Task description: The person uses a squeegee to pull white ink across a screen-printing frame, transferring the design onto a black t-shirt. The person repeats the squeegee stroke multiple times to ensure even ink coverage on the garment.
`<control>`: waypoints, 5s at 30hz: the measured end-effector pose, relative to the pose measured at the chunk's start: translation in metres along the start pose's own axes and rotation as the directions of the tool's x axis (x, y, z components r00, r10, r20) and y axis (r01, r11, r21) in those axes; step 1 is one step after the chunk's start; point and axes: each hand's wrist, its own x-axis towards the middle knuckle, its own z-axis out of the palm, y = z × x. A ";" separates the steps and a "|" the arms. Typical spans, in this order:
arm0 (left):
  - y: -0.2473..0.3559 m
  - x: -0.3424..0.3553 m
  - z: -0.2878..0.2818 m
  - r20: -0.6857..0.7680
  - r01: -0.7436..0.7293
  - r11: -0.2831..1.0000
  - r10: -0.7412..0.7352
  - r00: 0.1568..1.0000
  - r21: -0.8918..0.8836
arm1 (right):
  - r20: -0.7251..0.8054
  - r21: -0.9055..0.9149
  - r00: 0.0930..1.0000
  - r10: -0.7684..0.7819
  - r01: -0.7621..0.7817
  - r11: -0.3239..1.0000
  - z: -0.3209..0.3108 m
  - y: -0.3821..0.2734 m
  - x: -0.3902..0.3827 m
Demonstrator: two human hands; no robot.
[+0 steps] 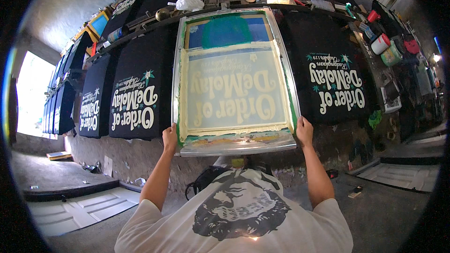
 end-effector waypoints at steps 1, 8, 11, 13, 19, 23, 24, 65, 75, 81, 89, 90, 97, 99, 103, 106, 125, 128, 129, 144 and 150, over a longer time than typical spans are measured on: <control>0.008 -0.003 -0.002 0.004 0.013 1.000 -0.013 1.000 0.016 | -0.003 0.011 1.000 0.010 -0.010 1.000 -0.002 0.002 0.001; 0.014 -0.008 -0.015 0.003 -0.006 1.000 0.006 1.000 0.020 | -0.023 0.084 0.995 0.095 -0.093 0.992 -0.006 -0.029 -0.009; 0.027 -0.015 -0.015 -0.075 -0.012 1.000 0.013 0.997 0.009 | -0.107 0.062 0.990 0.092 -0.086 0.994 -0.008 -0.022 -0.008; 0.041 -0.018 -0.029 -0.030 -0.008 1.000 0.008 1.000 0.001 | -0.072 0.062 0.993 0.091 -0.087 0.994 -0.020 -0.034 -0.008; 0.043 -0.034 -0.039 -0.017 0.007 0.992 -0.010 1.000 -0.128 | -0.124 0.138 0.992 -0.019 0.036 0.990 -0.038 -0.036 -0.011; 0.074 -0.048 -0.031 -0.011 -0.036 0.977 0.035 0.999 -0.209 | -0.187 0.132 0.982 -0.029 0.054 0.990 -0.062 -0.023 -0.008; 0.080 -0.047 -0.027 -0.013 -0.052 0.975 0.051 0.999 -0.215 | -0.198 0.124 0.980 -0.032 0.058 0.991 -0.068 -0.021 -0.001; 0.342 -0.311 0.351 -0.048 -0.025 0.998 0.023 0.999 -0.049 | -0.021 0.129 0.999 0.045 -0.042 0.991 -0.424 0.322 0.209; 0.354 -0.298 0.357 0.035 -0.041 0.997 0.039 0.999 0.068 | -0.072 0.087 0.997 -0.003 0.010 0.996 -0.414 0.334 0.233; 0.344 -0.297 0.367 0.014 -0.082 0.996 0.081 0.997 0.046 | -0.034 0.135 0.999 -0.011 0.015 0.991 -0.407 0.338 0.232; 0.334 -0.292 0.377 -0.009 -0.123 0.986 0.125 0.992 0.111 | -0.001 0.108 1.000 -0.014 0.014 0.994 -0.405 0.343 0.234; 0.334 -0.291 0.376 -0.014 -0.139 0.983 0.142 0.990 0.117 | 0.000 0.108 1.000 -0.017 0.017 0.994 -0.403 0.343 0.237; 0.346 -0.308 0.356 -0.155 -0.382 0.917 0.397 0.905 0.116 | -0.049 -0.293 0.946 -0.319 0.292 0.910 -0.425 0.314 0.238; 0.373 -0.346 0.330 -0.100 -0.581 0.813 0.577 0.811 -0.025 | 0.022 -0.072 0.925 -0.380 0.381 0.922 -0.447 0.284 0.217; 0.380 -0.381 0.311 0.150 -0.827 0.556 0.828 0.541 -0.088 | 0.418 -0.029 0.625 -0.660 0.735 0.677 -0.472 0.221 0.169; 0.391 -0.394 0.319 0.345 -0.880 0.471 0.817 0.463 0.064 | 0.465 -0.184 0.552 -0.692 0.825 0.535 -0.458 0.229 0.163; 0.467 -0.185 0.420 -0.008 -0.913 0.337 0.939 0.344 0.229 | 0.130 -0.415 0.597 -0.792 0.758 0.503 -0.354 0.176 0.355; 0.497 -0.138 0.431 -0.056 -0.922 0.311 0.950 0.307 0.229 | 0.099 -0.429 0.602 -0.792 0.744 0.512 -0.338 0.157 0.402; 0.503 -0.127 0.434 -0.072 -0.924 0.302 0.953 0.294 0.233 | 0.110 -0.426 0.606 -0.787 0.744 0.514 -0.337 0.151 0.412; 0.658 -0.102 0.432 0.721 -0.953 0.279 0.636 0.275 0.118 | 0.103 -0.433 0.625 -0.774 0.729 0.530 -0.335 0.153 0.426; 0.699 -0.124 0.551 0.808 -0.980 -0.110 0.585 0.069 0.164 | 0.099 -0.410 0.608 -0.788 0.746 0.524 -0.334 0.146 0.424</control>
